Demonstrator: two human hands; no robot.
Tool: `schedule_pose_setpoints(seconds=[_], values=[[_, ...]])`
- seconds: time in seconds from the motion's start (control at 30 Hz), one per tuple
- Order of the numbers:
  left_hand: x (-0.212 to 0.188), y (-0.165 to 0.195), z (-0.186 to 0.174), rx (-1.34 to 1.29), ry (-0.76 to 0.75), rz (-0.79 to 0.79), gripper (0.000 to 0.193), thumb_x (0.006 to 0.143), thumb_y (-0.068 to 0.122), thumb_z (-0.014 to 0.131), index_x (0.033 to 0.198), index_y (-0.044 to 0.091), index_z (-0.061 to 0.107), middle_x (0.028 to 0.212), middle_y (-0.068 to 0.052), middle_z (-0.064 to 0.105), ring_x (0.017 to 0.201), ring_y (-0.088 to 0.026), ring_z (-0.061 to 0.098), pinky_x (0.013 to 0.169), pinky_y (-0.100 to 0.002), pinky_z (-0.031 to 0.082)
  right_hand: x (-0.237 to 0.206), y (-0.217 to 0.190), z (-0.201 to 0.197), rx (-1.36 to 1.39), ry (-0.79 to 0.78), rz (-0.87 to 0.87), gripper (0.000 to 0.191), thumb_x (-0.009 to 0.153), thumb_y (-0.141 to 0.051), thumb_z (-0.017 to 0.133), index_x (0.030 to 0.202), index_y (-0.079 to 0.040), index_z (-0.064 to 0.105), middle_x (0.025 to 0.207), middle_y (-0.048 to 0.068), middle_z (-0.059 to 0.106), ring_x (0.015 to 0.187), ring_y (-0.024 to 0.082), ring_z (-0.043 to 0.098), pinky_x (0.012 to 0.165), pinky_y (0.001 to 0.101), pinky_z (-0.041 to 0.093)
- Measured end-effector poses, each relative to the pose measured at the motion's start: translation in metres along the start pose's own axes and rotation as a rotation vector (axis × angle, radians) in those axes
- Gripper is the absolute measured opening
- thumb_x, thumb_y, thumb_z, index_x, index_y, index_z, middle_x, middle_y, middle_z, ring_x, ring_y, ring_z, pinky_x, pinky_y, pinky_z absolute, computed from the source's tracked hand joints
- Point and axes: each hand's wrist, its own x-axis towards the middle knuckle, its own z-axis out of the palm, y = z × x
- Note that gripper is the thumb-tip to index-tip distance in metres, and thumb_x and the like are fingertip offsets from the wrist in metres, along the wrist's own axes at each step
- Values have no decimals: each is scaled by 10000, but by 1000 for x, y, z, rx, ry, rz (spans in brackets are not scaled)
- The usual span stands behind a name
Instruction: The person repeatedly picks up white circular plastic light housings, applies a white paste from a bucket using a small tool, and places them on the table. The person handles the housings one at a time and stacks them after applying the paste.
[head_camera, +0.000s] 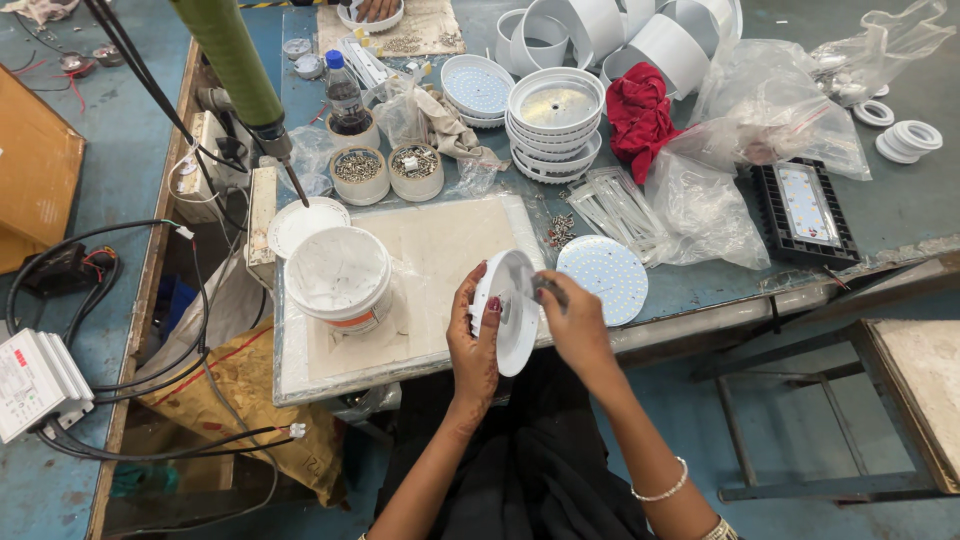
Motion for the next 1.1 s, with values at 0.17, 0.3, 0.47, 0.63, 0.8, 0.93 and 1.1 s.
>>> schedule_pose_setpoints(seconds=[0.17, 0.3, 0.47, 0.63, 0.8, 0.93, 1.1], values=[[3, -2, -4, -14, 19, -7, 559, 1004, 329, 627, 1444, -3, 537, 1453, -145, 578, 1332, -222, 537, 1131, -347, 407, -23, 13, 23, -45, 13, -100, 252, 908, -76, 658, 1148, -22, 715, 1065, 212, 745, 965, 356, 744, 819, 383, 575], [3, -5, -6, -8, 39, 16, 550, 1019, 337, 614, 1439, -8, 534, 1456, -141, 575, 1354, -219, 521, 1153, -349, 382, -57, -2, 24, -89, -13, -122, 248, 891, -49, 655, 1124, -7, 730, 1064, 213, 742, 972, 383, 718, 842, 411, 552], [0, -4, -6, -52, 59, 2, 561, 1015, 343, 612, 1449, -4, 527, 1427, -147, 583, 1313, -226, 538, 1136, -353, 400, -61, -10, 12, 3, -71, -17, 232, 895, -60, 657, 1109, -19, 737, 1026, 185, 763, 929, 329, 762, 817, 380, 575], [-7, -3, -2, -65, 73, 24, 567, 1019, 344, 600, 1462, 4, 502, 1440, -139, 562, 1321, -215, 530, 1131, -354, 406, -6, 6, 14, -23, 127, -121, 236, 922, -31, 633, 1152, 8, 669, 1040, 204, 741, 979, 344, 746, 857, 384, 566], [-12, -6, 1, -56, 83, 33, 565, 1022, 336, 610, 1469, 5, 506, 1445, -146, 559, 1320, -225, 533, 1122, -361, 421, -6, 10, 43, -141, 134, -210, 267, 952, -34, 589, 1197, 30, 674, 1071, 240, 703, 991, 398, 679, 883, 446, 529], [-16, -8, 3, -54, 61, 38, 566, 1026, 331, 599, 1481, 17, 482, 1454, -142, 549, 1328, -226, 536, 1129, -358, 419, -22, 11, 46, -274, 82, -141, 282, 960, -50, 558, 1206, 41, 661, 1059, 243, 688, 1003, 413, 645, 894, 467, 507], [-17, -9, 5, -86, 87, 38, 552, 1031, 323, 594, 1474, 12, 485, 1450, -149, 552, 1300, -226, 545, 1104, -363, 441, -35, 17, 26, -109, 7, -166, 261, 935, -53, 585, 1159, 44, 676, 1086, 246, 708, 1001, 411, 683, 867, 440, 543]])
